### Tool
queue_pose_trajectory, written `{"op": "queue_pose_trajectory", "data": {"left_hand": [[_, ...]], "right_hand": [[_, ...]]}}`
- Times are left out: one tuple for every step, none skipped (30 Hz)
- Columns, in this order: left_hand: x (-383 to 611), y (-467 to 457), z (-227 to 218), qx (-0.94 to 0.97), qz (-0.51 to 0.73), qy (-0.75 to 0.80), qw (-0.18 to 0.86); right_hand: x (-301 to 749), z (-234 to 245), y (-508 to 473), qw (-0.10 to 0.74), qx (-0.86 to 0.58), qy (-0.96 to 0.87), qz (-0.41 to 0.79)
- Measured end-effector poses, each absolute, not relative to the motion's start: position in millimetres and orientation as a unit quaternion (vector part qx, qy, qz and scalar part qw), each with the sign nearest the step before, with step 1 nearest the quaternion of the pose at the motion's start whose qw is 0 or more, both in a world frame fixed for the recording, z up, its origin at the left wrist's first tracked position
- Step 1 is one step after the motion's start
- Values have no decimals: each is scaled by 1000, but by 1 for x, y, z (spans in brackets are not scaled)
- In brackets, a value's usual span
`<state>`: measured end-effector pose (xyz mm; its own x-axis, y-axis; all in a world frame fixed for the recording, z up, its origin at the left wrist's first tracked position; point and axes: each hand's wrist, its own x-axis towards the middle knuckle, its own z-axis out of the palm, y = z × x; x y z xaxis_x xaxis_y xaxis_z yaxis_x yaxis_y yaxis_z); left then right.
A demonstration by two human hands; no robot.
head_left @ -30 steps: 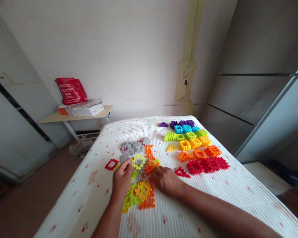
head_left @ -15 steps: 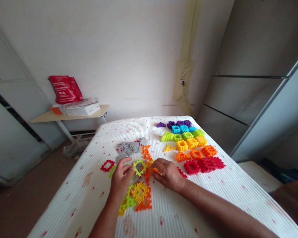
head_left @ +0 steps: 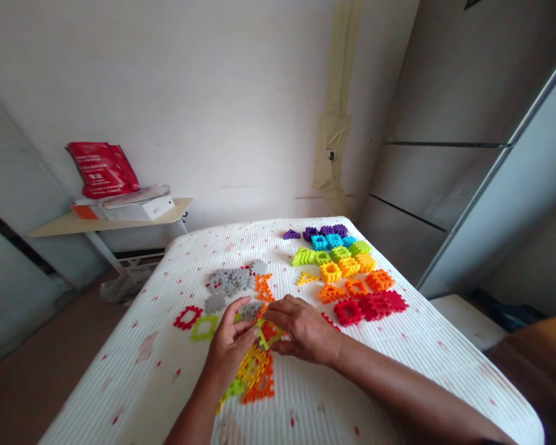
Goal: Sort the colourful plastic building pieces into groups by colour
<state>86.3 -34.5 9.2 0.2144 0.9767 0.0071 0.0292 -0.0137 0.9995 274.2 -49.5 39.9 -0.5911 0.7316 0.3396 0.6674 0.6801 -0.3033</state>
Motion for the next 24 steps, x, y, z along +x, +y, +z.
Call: {"op": "queue_pose_trajectory", "data": {"left_hand": [[87,-35,10,559,437,448,544],[88,-36,11,559,434,447,547],[89,-36,11,560,432,446,549],[90,-37,11,562,430,444,549],[90,-37,10,565,429,443,549],[90,-36,10,567,429,442,547],[90,-35,10,566,434,444,542],[89,-34,9,562,444,449,535],[89,-33,9,555,457,455,526],[87,-32,8,545,471,462,517],[86,-30,8,534,486,469,509],[84,-28,8,522,499,475,502],[83,-27,7,512,509,480,498],[81,-25,7,505,514,484,496],[80,-24,7,500,517,487,495],[79,-23,7,497,519,489,494],[79,-22,6,497,518,490,494],[78,-22,6,498,516,492,494],[78,-22,5,500,515,493,492],[77,-22,5,502,512,495,491],[77,-22,5,504,510,497,489],[77,-22,4,505,508,499,487],[76,-21,4,506,507,501,486],[76,-21,4,506,508,501,486]], "right_hand": [[274,40,-50,217,-395,-890,70],[274,41,-50,211,-394,-892,68],[274,41,-50,205,-392,-894,66],[274,41,-50,198,-390,-897,63],[277,42,-49,195,-387,-899,59],[281,43,-46,195,-385,-901,53],[287,45,-42,202,-386,-899,44],[296,48,-36,215,-392,-894,32],[308,53,-28,230,-408,-883,16],[322,58,-19,243,-433,-868,-2],[337,63,-8,249,-471,-846,-25],[354,69,4,242,-522,-816,-49],[370,74,16,216,-571,-789,-67],[385,79,28,176,-617,-762,-81],[399,82,40,126,-654,-741,-86],[410,85,50,84,-679,-724,-84],[418,85,59,55,-693,-714,-81],[424,84,66,33,-701,-709,-75],[427,82,72,20,-703,-707,-69],[429,79,78,11,-704,-708,-63],[430,76,82,-1,-703,-709,-58],[429,72,86,-12,-702,-710,-52],[428,69,89,-23,-700,-712,-47],[427,66,92,-33,-699,-714,-42]]}}
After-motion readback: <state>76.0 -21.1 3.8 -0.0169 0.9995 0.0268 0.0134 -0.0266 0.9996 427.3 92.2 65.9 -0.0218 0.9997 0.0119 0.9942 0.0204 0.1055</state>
